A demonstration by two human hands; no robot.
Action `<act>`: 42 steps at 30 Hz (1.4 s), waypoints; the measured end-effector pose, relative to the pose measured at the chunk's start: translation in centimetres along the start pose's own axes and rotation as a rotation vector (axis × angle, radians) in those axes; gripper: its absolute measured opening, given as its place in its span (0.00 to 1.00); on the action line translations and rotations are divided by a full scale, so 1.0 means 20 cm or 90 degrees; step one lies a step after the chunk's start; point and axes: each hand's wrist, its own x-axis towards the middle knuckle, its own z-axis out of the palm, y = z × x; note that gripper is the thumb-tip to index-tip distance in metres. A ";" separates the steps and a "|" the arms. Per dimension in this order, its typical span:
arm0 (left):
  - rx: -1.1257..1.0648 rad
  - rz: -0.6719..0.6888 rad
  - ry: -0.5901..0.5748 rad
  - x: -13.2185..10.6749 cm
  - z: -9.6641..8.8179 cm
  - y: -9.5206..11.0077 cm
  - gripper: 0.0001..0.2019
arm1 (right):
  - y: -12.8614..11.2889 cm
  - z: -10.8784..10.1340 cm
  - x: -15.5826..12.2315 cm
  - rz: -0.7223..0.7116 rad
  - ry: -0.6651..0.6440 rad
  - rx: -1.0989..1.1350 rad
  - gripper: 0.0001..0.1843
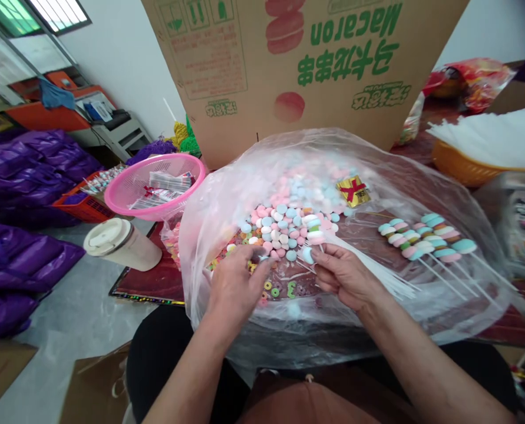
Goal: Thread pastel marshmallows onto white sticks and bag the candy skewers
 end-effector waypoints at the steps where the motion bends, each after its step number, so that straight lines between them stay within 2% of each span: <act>1: 0.124 0.016 -0.012 0.03 0.03 -0.01 0.12 | 0.00 0.01 -0.03 0.013 -0.006 0.035 0.19; 3: 0.318 0.043 -0.027 0.08 0.09 -0.06 0.11 | -0.01 0.02 -0.07 0.022 -0.009 0.069 0.20; 4: 0.353 0.055 -0.020 0.10 0.12 -0.08 0.10 | -0.01 0.03 -0.08 0.024 -0.009 0.077 0.19; 6: 0.331 0.076 0.004 0.11 0.17 -0.12 0.07 | 0.00 0.03 -0.10 0.025 -0.004 0.087 0.19; 8: 0.198 0.043 0.038 0.10 0.19 -0.13 0.05 | 0.00 0.03 -0.12 0.021 -0.001 0.093 0.18; 10: -0.047 -0.040 0.052 0.07 0.20 -0.10 0.06 | 0.02 0.04 -0.14 0.019 -0.013 0.093 0.18; 12: -0.323 -0.108 0.031 0.03 0.21 -0.04 0.12 | 0.04 0.06 -0.15 0.009 -0.036 0.093 0.17; 14: -0.497 -0.129 -0.006 -0.02 0.22 0.02 0.16 | 0.07 0.09 -0.15 -0.016 -0.040 0.099 0.17; 18: -0.562 -0.105 -0.068 -0.11 0.24 0.08 0.12 | 0.09 0.14 -0.15 -0.049 0.026 0.110 0.18; 21: -0.585 -0.062 -0.130 -0.14 0.24 0.08 0.13 | 0.10 0.15 -0.14 -0.049 0.084 0.114 0.20; 24: -0.599 -0.048 -0.163 -0.13 0.23 0.07 0.15 | 0.11 0.15 -0.13 -0.032 0.089 0.091 0.21; 27: -0.616 -0.121 -0.118 -0.11 0.22 0.05 0.14 | 0.08 0.12 -0.17 -0.029 0.043 -0.032 0.19; 30: -0.658 -0.193 -0.043 -0.08 0.20 0.03 0.14 | 0.04 0.05 -0.27 -0.139 0.025 -0.330 0.19; 32: -0.669 -0.203 -0.012 -0.07 0.19 0.03 0.13 | 0.02 0.00 -0.34 -0.220 0.020 -0.534 0.17; 34: -0.657 -0.195 0.012 -0.07 0.19 0.03 0.13 | 0.03 -0.03 -0.40 -0.257 0.017 -0.671 0.16; 38: -0.610 -0.181 0.046 -0.07 0.21 0.03 0.12 | 0.07 -0.03 -0.44 -0.266 0.043 -0.836 0.16; 42: -0.542 -0.157 0.051 -0.07 0.23 0.01 0.13 | 0.07 -0.01 -0.43 -0.285 0.045 -0.929 0.16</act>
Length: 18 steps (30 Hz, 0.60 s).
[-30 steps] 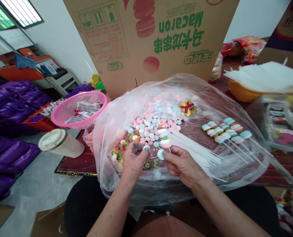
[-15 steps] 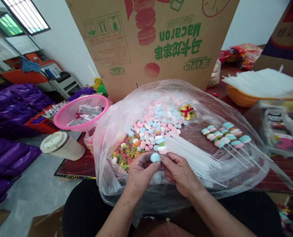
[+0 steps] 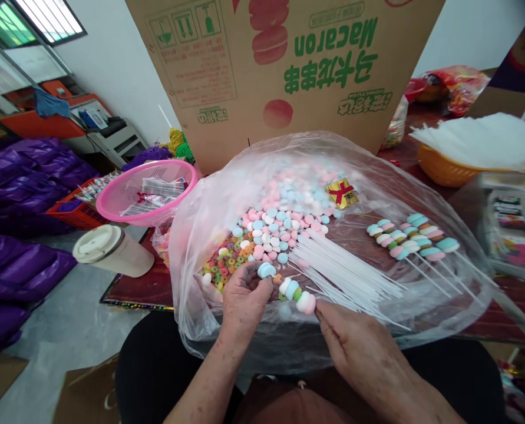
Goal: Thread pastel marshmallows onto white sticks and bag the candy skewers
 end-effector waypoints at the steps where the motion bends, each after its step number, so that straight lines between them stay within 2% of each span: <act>1: 0.023 0.012 -0.006 0.00 -0.01 -0.01 0.13 | 0.00 -0.01 0.00 -0.007 0.000 -0.015 0.16; 6: 0.189 0.131 -0.061 0.00 -0.05 -0.05 0.12 | -0.02 -0.04 0.00 -0.012 -0.018 -0.080 0.14; 8: 0.271 0.178 -0.064 -0.01 -0.06 -0.07 0.12 | -0.03 -0.04 0.00 0.002 -0.026 -0.091 0.13; 10: 0.315 0.189 -0.052 -0.01 -0.06 -0.10 0.13 | -0.03 -0.01 0.01 0.020 -0.026 -0.088 0.13; 14: 0.245 0.116 -0.046 -0.02 -0.08 -0.10 0.14 | -0.04 0.07 0.03 0.051 -0.008 -0.047 0.13; 18: 0.086 -0.014 -0.108 -0.01 -0.11 -0.02 0.15 | -0.03 0.11 0.02 0.033 0.006 0.007 0.14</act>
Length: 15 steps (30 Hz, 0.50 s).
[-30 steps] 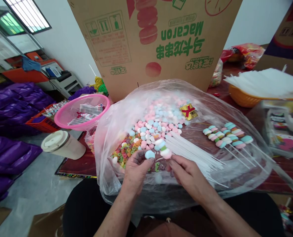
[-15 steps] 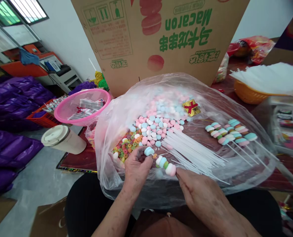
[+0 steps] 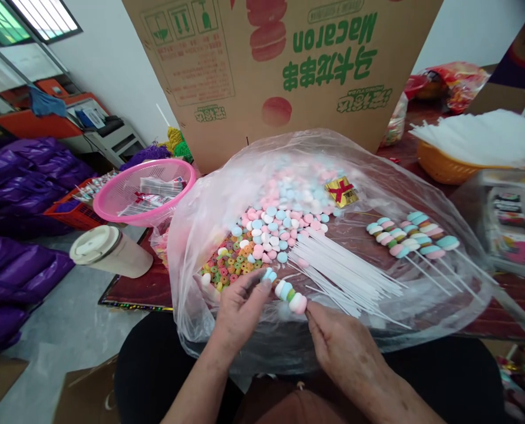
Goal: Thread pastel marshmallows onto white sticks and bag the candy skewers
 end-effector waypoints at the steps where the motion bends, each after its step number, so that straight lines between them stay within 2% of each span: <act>1: -0.038 -0.028 0.012 0.01 -0.01 0.02 0.14 | 0.00 0.00 0.00 -0.010 0.005 0.010 0.14; 5: -0.223 -0.103 0.108 0.07 0.03 0.06 0.12 | -0.03 0.01 -0.01 -0.037 0.023 0.043 0.16; 9: -0.389 -0.198 0.073 0.09 0.14 0.07 0.06 | -0.07 0.03 0.00 0.001 -0.017 0.032 0.16; 13: -0.429 -0.168 0.154 0.05 0.24 0.10 0.09 | -0.11 0.02 0.03 0.052 -0.095 0.023 0.15; 15: -0.431 -0.156 0.167 0.04 0.26 0.11 0.10 | -0.12 0.02 0.05 0.054 -0.109 0.021 0.15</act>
